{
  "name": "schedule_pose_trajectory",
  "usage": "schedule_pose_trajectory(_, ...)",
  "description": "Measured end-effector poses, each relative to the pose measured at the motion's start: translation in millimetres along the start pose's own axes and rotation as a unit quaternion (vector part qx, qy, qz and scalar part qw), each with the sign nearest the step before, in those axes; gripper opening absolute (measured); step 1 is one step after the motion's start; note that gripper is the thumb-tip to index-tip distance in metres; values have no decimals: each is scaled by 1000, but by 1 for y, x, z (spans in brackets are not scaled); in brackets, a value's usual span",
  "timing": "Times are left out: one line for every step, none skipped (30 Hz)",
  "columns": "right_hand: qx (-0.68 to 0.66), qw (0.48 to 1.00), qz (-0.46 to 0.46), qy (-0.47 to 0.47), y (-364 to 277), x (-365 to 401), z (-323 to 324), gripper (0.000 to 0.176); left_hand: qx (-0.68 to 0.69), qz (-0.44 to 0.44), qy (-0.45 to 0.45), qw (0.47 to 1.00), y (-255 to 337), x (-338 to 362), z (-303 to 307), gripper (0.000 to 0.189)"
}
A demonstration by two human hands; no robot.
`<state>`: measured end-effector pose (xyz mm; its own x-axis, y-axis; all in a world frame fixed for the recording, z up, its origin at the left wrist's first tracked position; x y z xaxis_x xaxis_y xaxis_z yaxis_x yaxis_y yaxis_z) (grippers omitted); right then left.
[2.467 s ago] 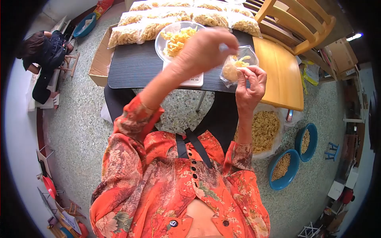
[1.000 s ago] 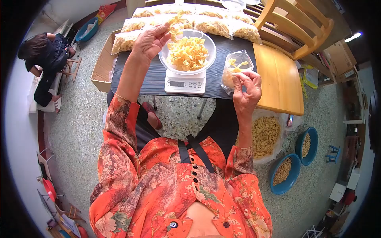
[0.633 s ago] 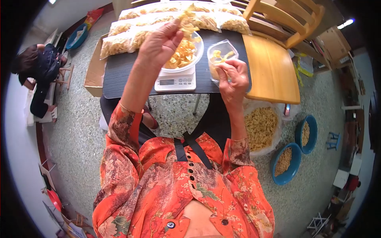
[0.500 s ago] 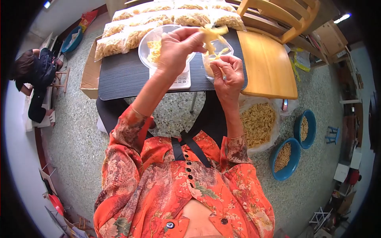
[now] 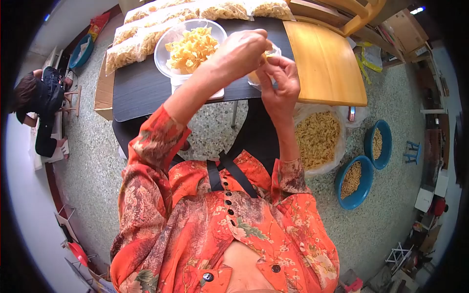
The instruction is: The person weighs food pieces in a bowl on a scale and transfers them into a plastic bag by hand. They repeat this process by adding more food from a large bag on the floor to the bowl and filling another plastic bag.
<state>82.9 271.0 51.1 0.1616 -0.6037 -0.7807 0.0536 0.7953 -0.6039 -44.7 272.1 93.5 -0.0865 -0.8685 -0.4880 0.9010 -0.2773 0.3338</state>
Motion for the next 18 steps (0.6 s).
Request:
schedule_pose_trajectory(1,1000,-4,-3,3,0,2,11,-11,-1,-49,999,-6,-5,-9,20)
schedule_pose_trajectory(-21,999,-39,-8,12,-2,4,11,16,-4,-47,999,-8,-6,-11,20)
schedule_pose_trajectory(-43,996,-73,-13,20,-7,7,11,43,-7,-44,998,-4,-12,-3,20)
schedule_pose_trajectory(-53,994,-91,-10,26,-13,12,9,80,-51,-4,995,6,-15,11,19)
schedule_pose_trajectory(-51,994,-94,-11,34,-18,17,9,97,-97,13,990,13,-17,26,21)
schedule_pose_trajectory(-107,987,-120,-21,44,-22,20,8,106,-111,13,988,16,-18,31,20)
schedule_pose_trajectory(-163,976,-143,-30,50,-28,22,8,115,-125,14,985,17,-20,37,20)
schedule_pose_trajectory(-164,975,-142,-44,53,-33,25,8,13,-278,90,956,32,-16,56,20)
schedule_pose_trajectory(-163,976,-140,-45,50,-36,27,8,13,-279,92,956,25,-16,53,20)
schedule_pose_trajectory(-183,969,-155,-53,49,-40,27,7,33,-230,21,972,15,-19,40,18)
schedule_pose_trajectory(-203,962,-170,-60,48,-41,27,7,53,-179,-51,981,4,-20,25,18)
schedule_pose_trajectory(-202,963,-169,-59,49,-42,29,7,74,-208,-29,975,11,-20,29,20)
schedule_pose_trajectory(-215,961,-163,-55,49,-44,30,6,75,-211,-29,974,12,-19,32,20)
schedule_pose_trajectory(-228,960,-156,-49,50,-47,33,4,119,-199,-65,971,13,-18,30,21)
schedule_pose_trajectory(-225,961,-155,-46,54,-46,35,4,162,-187,-102,964,17,-17,29,23)
schedule_pose_trajectory(-225,960,-158,-52,57,-44,35,4,201,-194,-96,955,24,-16,30,24)
schedule_pose_trajectory(-225,959,-159,-59,60,-44,36,3,203,-196,-95,955,29,-14,30,24)
schedule_pose_trajectory(-223,960,-158,-59,58,-45,38,3,176,-181,-102,962,31,-13,27,23)
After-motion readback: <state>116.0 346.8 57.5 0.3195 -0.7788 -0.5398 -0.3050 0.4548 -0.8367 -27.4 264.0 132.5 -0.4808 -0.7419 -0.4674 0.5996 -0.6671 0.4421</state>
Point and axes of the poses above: each hand's wrist, its own x-axis away from the middle knuckle, its own z-axis out of the back of the hand, y = z × x, the point moved 7 cm from there along -x, towards the middle knuckle, and after that the axes turned 6 degrees about y, right-handed, at the moved point
